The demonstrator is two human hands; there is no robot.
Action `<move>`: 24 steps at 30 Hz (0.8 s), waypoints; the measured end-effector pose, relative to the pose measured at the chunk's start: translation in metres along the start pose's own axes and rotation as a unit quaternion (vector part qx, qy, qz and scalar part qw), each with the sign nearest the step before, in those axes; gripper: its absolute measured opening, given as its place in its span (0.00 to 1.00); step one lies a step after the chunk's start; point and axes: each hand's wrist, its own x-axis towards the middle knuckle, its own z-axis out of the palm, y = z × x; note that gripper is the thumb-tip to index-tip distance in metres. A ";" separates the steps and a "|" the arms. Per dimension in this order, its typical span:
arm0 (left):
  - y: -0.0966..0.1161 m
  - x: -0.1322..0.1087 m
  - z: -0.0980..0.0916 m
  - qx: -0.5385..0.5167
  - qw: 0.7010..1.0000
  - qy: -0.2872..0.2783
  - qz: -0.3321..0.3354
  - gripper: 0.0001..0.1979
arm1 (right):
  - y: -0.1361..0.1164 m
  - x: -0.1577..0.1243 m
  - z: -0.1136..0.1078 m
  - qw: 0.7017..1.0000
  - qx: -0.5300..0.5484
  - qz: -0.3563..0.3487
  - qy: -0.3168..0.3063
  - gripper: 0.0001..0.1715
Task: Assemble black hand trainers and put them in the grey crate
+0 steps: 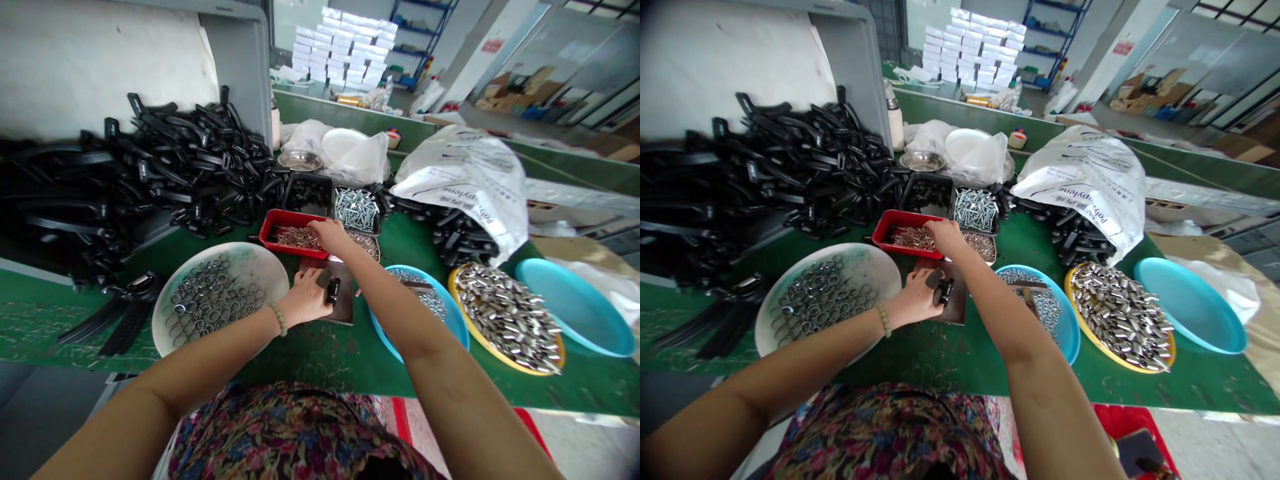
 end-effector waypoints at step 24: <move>-0.002 0.001 0.007 0.039 0.999 -0.009 -0.005 0.21 | -0.001 -0.144 0.043 0.991 0.010 0.079 0.112 0.10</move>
